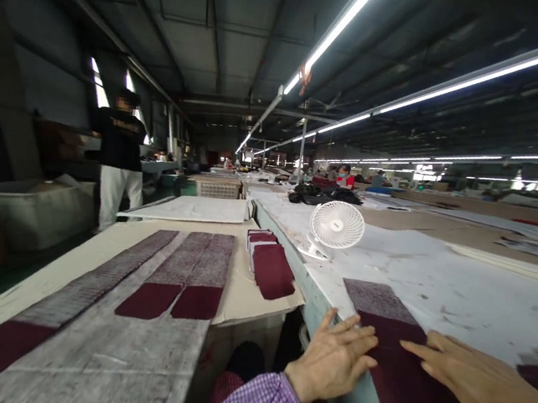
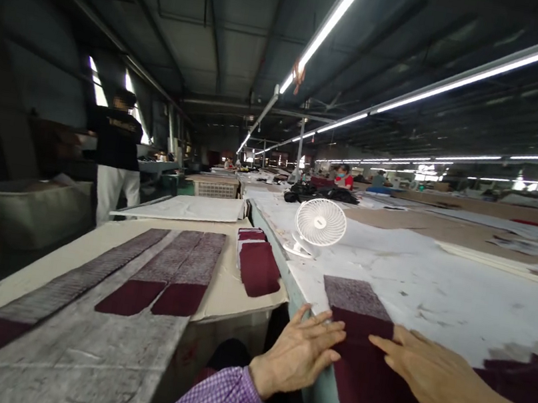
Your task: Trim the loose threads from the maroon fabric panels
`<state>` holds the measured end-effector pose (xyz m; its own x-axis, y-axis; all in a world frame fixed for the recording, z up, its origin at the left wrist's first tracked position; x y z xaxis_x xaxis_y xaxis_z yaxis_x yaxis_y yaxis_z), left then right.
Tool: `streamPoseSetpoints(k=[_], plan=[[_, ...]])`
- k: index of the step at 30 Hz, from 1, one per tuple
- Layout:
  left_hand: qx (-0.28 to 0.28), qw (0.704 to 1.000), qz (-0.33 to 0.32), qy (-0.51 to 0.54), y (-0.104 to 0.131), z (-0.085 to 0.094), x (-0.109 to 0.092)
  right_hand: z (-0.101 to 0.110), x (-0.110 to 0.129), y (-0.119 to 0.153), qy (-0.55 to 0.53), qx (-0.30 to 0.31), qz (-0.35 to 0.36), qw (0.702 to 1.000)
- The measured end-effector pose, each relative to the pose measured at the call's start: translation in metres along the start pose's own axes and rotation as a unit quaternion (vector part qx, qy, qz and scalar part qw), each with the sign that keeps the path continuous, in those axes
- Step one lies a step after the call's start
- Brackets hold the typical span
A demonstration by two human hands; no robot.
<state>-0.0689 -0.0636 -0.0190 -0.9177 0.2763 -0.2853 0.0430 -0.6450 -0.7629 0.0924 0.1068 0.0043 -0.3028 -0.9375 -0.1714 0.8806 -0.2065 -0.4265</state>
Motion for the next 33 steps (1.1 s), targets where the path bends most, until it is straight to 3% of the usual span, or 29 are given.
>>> streamPoseSetpoints(k=[3,7,10,16,24,30,33], plan=[[0.005,1.0,0.006,-0.008,-0.002,0.001,0.0,-0.008,-0.016,0.001,-0.029,-0.001,-0.059,0.998],[-0.001,1.0,-0.012,-0.021,-0.004,0.001,-0.003,-0.002,-0.01,-0.009,-0.106,0.005,-0.129,0.986],[-0.001,1.0,-0.02,-0.022,-0.005,0.001,-0.003,-0.004,-0.004,-0.013,-0.184,0.056,-0.198,0.961],[0.017,1.0,-0.002,-0.01,-0.005,0.001,-0.001,0.0,0.009,-0.018,-0.221,0.029,-0.175,0.959],[0.018,1.0,0.0,-0.01,-0.004,0.0,-0.001,-0.018,0.007,-0.013,-0.215,-0.04,-0.19,0.957],[0.033,0.999,0.027,0.001,-0.005,0.003,-0.002,0.01,0.018,-0.021,-0.262,-0.038,-0.181,0.947],[0.037,0.999,0.038,0.008,-0.006,0.003,0.0,0.033,0.003,-0.027,-0.26,-0.042,-0.203,0.943]])
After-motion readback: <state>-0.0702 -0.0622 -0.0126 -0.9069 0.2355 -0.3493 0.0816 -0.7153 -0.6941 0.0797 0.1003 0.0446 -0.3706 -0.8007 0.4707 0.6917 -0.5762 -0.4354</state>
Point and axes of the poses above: each hand's wrist, its own y-axis away from the middle knuckle, its own z-axis out of the back of the hand, x = y × z, the point moved 3 cm from there along -y, towards the middle knuckle, and after that the axes turned 14 degrees about -x, right-handed, at the moved point
